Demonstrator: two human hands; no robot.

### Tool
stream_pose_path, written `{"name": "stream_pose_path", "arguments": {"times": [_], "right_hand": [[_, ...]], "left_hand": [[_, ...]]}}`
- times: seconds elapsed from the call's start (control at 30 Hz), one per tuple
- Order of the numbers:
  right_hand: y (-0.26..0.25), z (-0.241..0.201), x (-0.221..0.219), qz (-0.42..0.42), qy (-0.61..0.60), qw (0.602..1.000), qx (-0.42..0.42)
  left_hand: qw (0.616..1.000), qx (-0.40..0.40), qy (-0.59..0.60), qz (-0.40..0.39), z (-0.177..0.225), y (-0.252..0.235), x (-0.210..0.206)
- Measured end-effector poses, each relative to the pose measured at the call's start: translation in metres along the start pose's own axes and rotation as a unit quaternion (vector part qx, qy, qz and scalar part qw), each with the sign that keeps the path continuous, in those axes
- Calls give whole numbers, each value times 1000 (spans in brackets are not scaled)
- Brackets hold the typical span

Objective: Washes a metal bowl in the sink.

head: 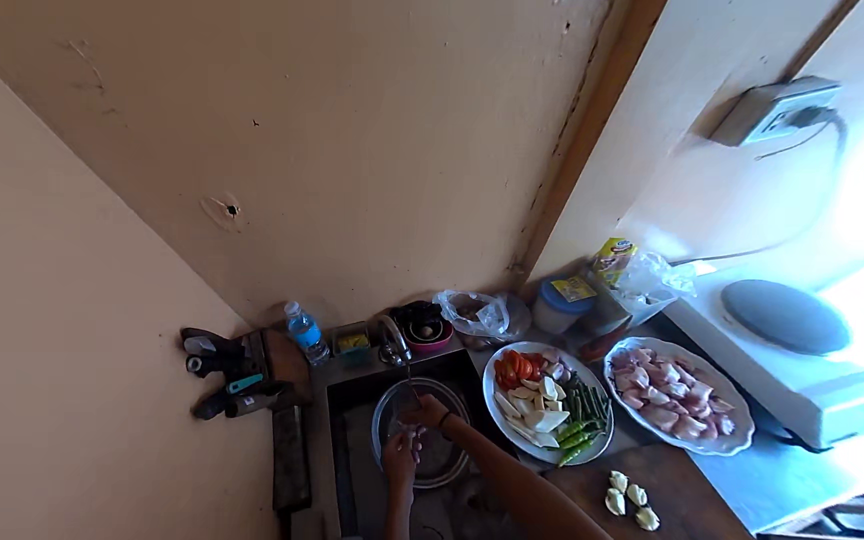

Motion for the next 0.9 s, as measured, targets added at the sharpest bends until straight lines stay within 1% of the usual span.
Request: {"name": "stream_pose_path", "arguments": {"times": [0.07, 0.17, 0.3, 0.4, 0.47, 0.57, 0.63, 0.7, 0.77, 0.83, 0.9], "right_hand": [[-6, -15, 19, -22, 59, 996, 57], [-16, -41, 47, -29, 108, 983, 148], [-8, -76, 72, 1, 150, 964, 219], [6, -90, 76, 2, 154, 959, 237], [7, -81, 74, 10, 175, 957, 230], [15, -70, 77, 68, 188, 953, 226], [28, -77, 85, 104, 181, 950, 234], [45, -88, 93, 134, 175, 947, 232], [57, -99, 107, 158, 166, 946, 231], [62, -105, 120, 171, 163, 942, 237], [63, -106, 127, 168, 161, 943, 237]], "left_hand": [[999, -20, -30, -8, -8, -1, 6], [999, -43, -24, -8, -15, -10, 9], [997, -77, -16, 1, -5, -23, 3], [993, -117, 11, -19, 19, -31, -7], [989, -134, 38, -48, 33, -31, -14], [983, -160, 37, -77, 45, -29, -20], [976, -196, 53, -80, 46, -30, -21], [968, -236, 54, -66, 34, -29, -15], [966, -253, 27, -50, 15, -32, -6], [966, -252, -34, -32, -16, -40, 7], [968, -222, -117, -2, -35, -45, 23]]}}
Point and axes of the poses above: each hand's wrist, its own y-axis away from the middle knuckle, its own x-axis out of the back of the hand, z = x × y, the point moved 4 cm from there along -y, towards the middle knuckle, and after that the axes turned 9 degrees about z, right-handed, at the moved point
